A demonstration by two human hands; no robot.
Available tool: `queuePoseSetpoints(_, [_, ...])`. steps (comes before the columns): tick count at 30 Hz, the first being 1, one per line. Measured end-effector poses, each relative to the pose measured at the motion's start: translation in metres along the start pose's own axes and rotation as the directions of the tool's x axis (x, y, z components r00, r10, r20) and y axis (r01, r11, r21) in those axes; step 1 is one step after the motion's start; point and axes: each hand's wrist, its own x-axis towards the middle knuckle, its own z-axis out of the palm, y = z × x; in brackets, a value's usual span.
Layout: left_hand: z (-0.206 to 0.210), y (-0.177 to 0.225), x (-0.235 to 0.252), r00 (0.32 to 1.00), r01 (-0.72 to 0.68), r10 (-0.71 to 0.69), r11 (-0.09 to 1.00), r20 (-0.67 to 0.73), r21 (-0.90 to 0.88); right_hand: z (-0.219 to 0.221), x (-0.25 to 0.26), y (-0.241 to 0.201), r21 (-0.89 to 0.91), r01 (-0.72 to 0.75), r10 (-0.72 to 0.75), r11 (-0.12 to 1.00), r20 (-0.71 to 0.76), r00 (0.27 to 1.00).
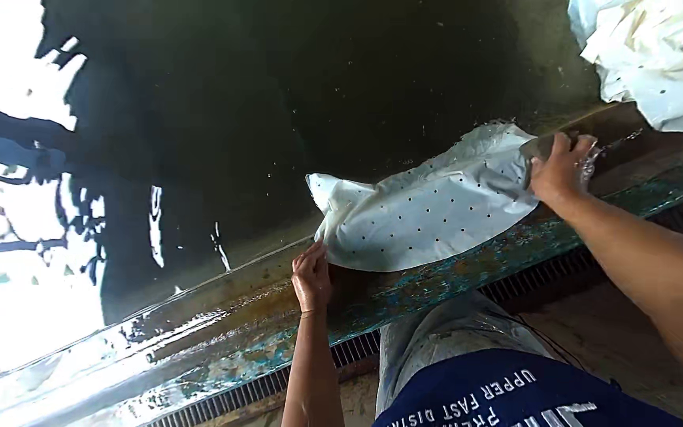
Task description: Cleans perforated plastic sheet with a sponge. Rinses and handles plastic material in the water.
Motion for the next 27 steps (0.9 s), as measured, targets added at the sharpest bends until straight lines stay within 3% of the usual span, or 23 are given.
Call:
queuePoseSetpoints(3, [-0.008,-0.004,0.004,0.999,0.039,-0.038,0.998,0.012,-0.044,0.019,-0.067,-0.062,0.068,0.218,-0.224,0.974,0.105,0.969])
queuePoseSetpoints(5, [-0.013,-0.007,0.007,0.998,0.051,-0.049,0.997,0.04,-0.053,0.048,-0.11,-0.111,0.152,0.443,-0.463,0.883,0.138,0.875])
queuePoseSetpoints(8, [-0.017,-0.002,0.012,0.992,0.114,-0.109,0.991,0.071,-0.067,0.088,-0.159,-0.18,0.278,0.77,-0.813,0.574,0.081,0.577])
queuePoseSetpoints(10, [-0.023,0.003,0.01,0.977,0.212,-0.207,0.972,0.057,-0.104,0.108,-0.187,-0.219,0.396,0.844,-0.928,0.362,0.063,0.368])
queuePoseSetpoints(12, [-0.031,-0.004,0.007,0.973,0.229,-0.227,0.972,0.04,-0.06,0.122,-0.195,-0.231,0.484,0.834,-0.964,0.264,0.12,0.235])
queuePoseSetpoints(15, [-0.039,-0.019,0.007,0.992,0.11,-0.111,0.994,0.053,0.019,0.13,-0.168,-0.178,0.435,0.881,-0.982,0.186,0.097,0.159])
queuePoseSetpoints(16, [-0.038,-0.02,0.007,0.994,0.104,-0.105,0.994,0.045,0.01,0.122,-0.151,-0.151,0.398,0.895,-0.98,0.2,0.1,0.174])
queuePoseSetpoints(18, [-0.036,-0.02,0.005,0.993,0.114,-0.114,0.994,0.036,-0.001,0.089,-0.107,-0.088,0.281,0.9,-0.94,0.332,0.177,0.291])
queuePoseSetpoints(20, [-0.037,-0.02,0.007,0.992,0.119,-0.118,0.993,0.039,-0.006,0.037,-0.059,-0.028,0.068,0.829,-0.799,0.554,0.323,0.508])
queuePoseSetpoints(23, [-0.038,-0.013,0.008,0.988,0.14,-0.143,0.989,0.064,0.046,-0.029,-0.007,0.041,-0.23,0.465,-0.372,0.855,0.352,0.859])
queuePoseSetpoints(25, [-0.04,-0.002,0.005,0.986,0.097,-0.119,0.98,0.119,0.173,-0.055,0.012,0.062,-0.157,0.185,-0.138,0.97,0.274,0.952])
queuePoseSetpoints(27, [-0.038,0.003,-0.007,0.983,-0.075,0.028,0.963,0.18,0.259,-0.071,0.006,0.052,0.174,-0.081,0.038,0.981,0.233,0.972])
